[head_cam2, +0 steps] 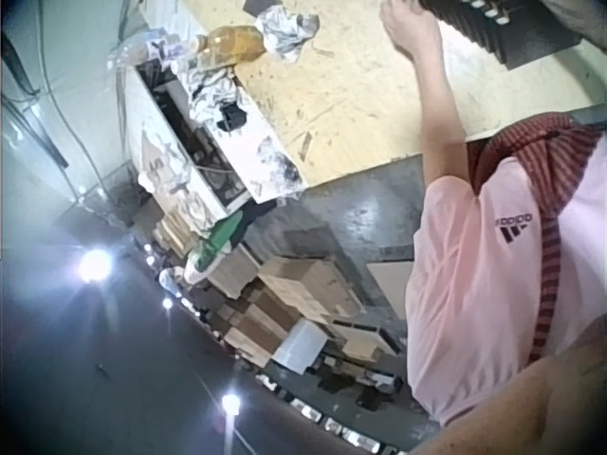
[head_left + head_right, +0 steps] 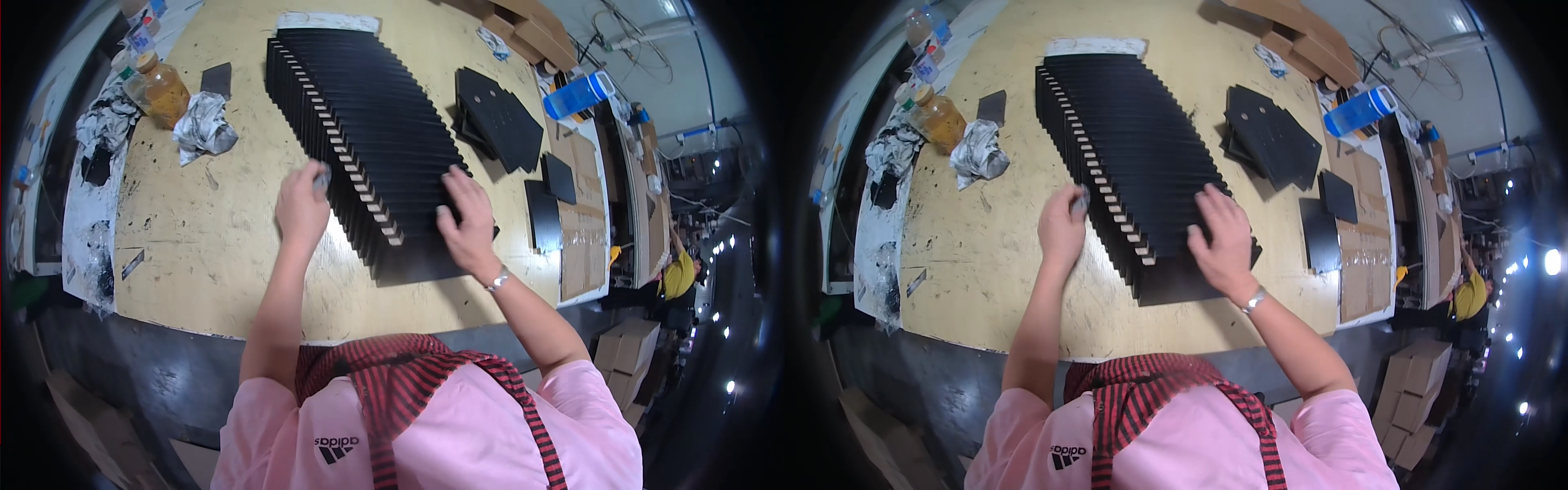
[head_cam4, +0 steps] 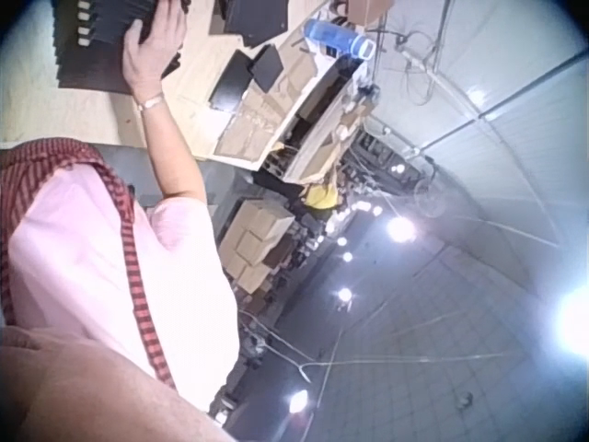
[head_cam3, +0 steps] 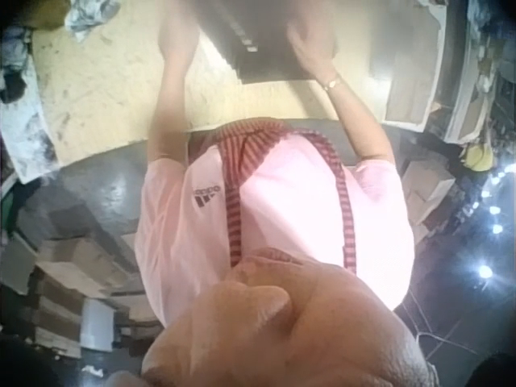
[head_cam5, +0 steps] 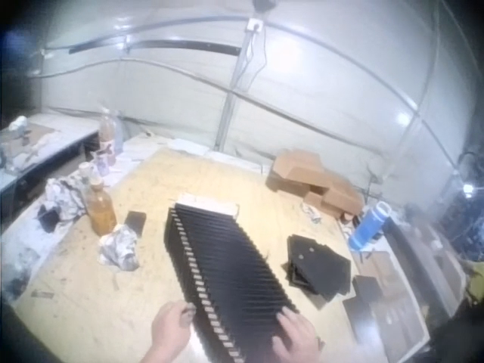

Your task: Sanding the edges of a stack of black accordion bellows parts and wiping them with a cloth for inspection.

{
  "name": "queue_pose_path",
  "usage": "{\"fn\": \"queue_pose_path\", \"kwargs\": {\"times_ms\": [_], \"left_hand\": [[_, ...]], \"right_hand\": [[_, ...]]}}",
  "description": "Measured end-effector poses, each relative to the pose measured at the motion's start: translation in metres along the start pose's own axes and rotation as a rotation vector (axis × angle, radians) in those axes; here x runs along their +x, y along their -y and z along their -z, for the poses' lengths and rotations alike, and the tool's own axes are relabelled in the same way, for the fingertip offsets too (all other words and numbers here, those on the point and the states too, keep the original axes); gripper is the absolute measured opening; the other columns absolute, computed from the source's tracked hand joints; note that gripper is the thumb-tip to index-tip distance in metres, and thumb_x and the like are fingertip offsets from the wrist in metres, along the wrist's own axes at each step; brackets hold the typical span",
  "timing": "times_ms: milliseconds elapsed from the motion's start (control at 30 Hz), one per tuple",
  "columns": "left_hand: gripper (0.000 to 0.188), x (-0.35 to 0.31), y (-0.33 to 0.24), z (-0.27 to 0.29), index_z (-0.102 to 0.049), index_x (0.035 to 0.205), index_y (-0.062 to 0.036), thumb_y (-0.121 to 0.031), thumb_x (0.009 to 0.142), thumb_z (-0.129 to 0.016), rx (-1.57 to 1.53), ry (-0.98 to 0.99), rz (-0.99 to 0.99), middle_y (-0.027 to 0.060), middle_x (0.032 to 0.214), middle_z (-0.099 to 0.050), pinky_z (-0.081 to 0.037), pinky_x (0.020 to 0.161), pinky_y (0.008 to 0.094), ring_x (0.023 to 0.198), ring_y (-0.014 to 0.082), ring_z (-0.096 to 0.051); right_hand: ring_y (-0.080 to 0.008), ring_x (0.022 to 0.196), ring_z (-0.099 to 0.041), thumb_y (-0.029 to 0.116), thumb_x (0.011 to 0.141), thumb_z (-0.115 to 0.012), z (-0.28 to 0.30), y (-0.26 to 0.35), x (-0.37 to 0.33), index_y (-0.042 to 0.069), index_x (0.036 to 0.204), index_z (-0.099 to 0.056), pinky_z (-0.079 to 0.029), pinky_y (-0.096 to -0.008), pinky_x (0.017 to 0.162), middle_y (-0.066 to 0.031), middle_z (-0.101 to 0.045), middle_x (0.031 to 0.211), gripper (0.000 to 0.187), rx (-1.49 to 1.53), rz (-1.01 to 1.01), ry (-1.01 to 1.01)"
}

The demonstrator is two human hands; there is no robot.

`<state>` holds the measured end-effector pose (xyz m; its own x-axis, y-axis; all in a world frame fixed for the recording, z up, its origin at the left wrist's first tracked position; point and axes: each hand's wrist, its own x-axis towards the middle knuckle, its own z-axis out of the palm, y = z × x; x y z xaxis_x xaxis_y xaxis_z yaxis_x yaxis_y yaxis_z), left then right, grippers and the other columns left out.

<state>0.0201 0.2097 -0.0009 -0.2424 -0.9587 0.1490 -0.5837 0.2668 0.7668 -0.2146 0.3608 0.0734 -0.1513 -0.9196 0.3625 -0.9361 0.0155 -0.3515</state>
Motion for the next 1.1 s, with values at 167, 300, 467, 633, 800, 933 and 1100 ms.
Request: {"fn": "queue_pose_path", "kwargs": {"times_ms": [167,300,467,633,800,933,1100], "left_hand": [[0.028,0.017,-0.008,0.013,-0.066,0.110,-0.0158,-0.002,0.086,-0.065,-0.092,-0.118,0.072,0.0093,0.099,-0.065,-0.050,0.084,0.0434,0.098,0.0326,-0.062],[0.028,0.023,-0.022,0.004,-0.066,0.110,-0.0162,-0.002,0.086,-0.065,-0.191,-0.144,0.028,0.0081,0.099,-0.065,-0.050,0.082,0.0436,0.098,0.0325,-0.063],[0.029,0.014,-0.004,0.008,-0.067,0.110,-0.0129,0.002,0.086,-0.064,-0.154,-0.021,0.210,0.0082,0.095,-0.067,-0.052,0.077,0.0428,0.089,0.0319,-0.066],[0.033,0.031,-0.015,-0.002,-0.067,0.113,-0.0114,0.004,0.084,-0.062,-0.233,-0.252,0.019,0.0093,0.100,-0.067,-0.052,0.083,0.0421,0.096,0.0318,-0.064],[0.035,0.013,0.006,-0.005,-0.064,0.116,-0.0136,-0.001,0.084,-0.065,-0.093,-0.136,0.051,0.0087,0.101,-0.065,-0.051,0.085,0.0421,0.096,0.0322,-0.063],[0.030,0.059,-0.024,0.008,-0.064,0.114,-0.0130,-0.004,0.086,-0.066,-0.171,-0.237,0.045,0.0100,0.101,-0.065,-0.050,0.085,0.0421,0.095,0.0321,-0.063],[0.031,0.020,0.011,-0.015,-0.064,0.112,-0.0112,-0.003,0.084,-0.070,-0.134,-0.020,0.237,0.0100,0.094,-0.068,-0.053,0.075,0.0406,0.083,0.0279,-0.067]], "right_hand": [[-0.0332,0.137,-0.048,0.025,0.082,-0.080,0.015,-0.049,0.080,-0.008,0.144,-0.044,-0.036,-0.0392,0.114,-0.0273,-0.049,0.146,0.079,0.481,-0.405,0.155],[-0.0286,0.135,-0.050,0.029,0.081,-0.084,-0.020,-0.075,0.130,-0.013,0.142,-0.043,-0.038,-0.0368,0.113,-0.0276,-0.052,0.143,0.085,0.611,-0.453,0.368],[-0.0149,0.109,-0.061,0.015,0.083,-0.083,-0.021,-0.066,0.154,-0.011,0.134,-0.048,-0.047,-0.0283,0.101,-0.0123,-0.064,0.123,0.068,0.962,-0.665,0.655],[-0.0156,0.111,-0.061,0.016,0.083,-0.083,-0.032,-0.065,0.153,-0.009,0.135,-0.047,-0.048,-0.0297,0.101,-0.0113,-0.063,0.125,0.067,0.987,-0.626,0.639],[-0.0154,0.110,-0.062,0.011,0.086,-0.080,-0.028,-0.078,0.151,-0.008,0.137,-0.046,-0.050,-0.0295,0.099,-0.0119,-0.063,0.127,0.064,0.965,-0.625,0.630],[-0.0150,0.110,-0.062,0.011,0.086,-0.080,-0.033,-0.072,0.154,-0.008,0.137,-0.046,-0.051,-0.0292,0.099,-0.0121,-0.062,0.127,0.065,1.042,-0.625,0.662],[-0.0152,0.112,-0.060,0.017,0.083,-0.083,-0.026,-0.072,0.149,-0.008,0.138,-0.047,-0.046,-0.0298,0.102,-0.0119,-0.062,0.127,0.071,0.972,-0.635,0.605]]}}
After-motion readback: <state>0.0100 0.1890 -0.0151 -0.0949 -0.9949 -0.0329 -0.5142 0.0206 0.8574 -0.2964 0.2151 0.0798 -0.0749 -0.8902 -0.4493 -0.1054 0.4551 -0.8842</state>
